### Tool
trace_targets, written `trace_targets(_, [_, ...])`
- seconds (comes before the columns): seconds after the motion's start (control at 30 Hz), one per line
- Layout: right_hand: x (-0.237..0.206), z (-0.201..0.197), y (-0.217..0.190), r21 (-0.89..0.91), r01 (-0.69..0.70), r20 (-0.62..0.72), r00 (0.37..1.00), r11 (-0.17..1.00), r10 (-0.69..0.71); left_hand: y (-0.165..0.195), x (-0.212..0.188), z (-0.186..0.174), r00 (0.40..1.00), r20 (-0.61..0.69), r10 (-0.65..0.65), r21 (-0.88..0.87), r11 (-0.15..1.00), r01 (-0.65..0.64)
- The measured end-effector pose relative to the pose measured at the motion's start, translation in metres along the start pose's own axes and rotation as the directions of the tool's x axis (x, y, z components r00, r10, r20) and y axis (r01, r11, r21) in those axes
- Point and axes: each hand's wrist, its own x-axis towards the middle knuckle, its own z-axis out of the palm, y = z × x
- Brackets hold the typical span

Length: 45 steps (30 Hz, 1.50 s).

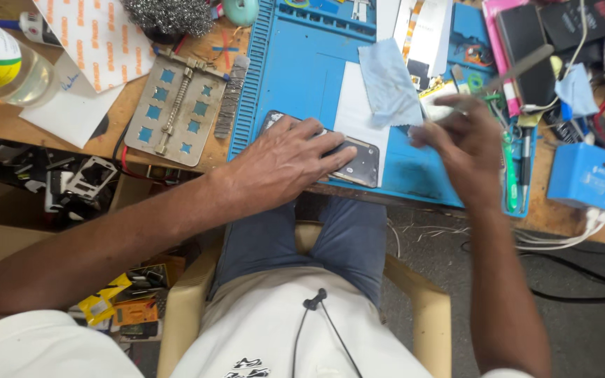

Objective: The person cleans old adhesive residue from the edge of a disassembled phone frame using a small tool, wipes it with a cloth, presses a red adhesive strip around the frame edge, then squeezes glue from a tube along the frame perimeter while holding the phone.

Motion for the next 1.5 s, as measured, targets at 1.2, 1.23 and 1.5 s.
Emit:
trace_targets(1.2, [0.019, 0.057, -0.029, -0.561, 0.264, 0.291, 0.950, 0.784, -0.111, -0.005, -0.027, 0.030, 0.943, -0.327, -0.058, -0.203, 0.979, -0.010])
trace_targets(1.23, [0.025, 0.061, -0.027, -0.553, 0.303, 0.318, 0.938, 0.776, -0.140, -0.006, -0.027, 0.030, 0.942, -0.331, -0.052, -0.201, 0.979, -0.017])
trace_targets(1.5, [0.109, 0.139, -0.029, -0.429, 0.568, 0.493, 0.799, 0.703, -0.345, -0.010, -0.024, 0.035, 0.945, -0.327, -0.018, -0.203, 0.978, -0.051])
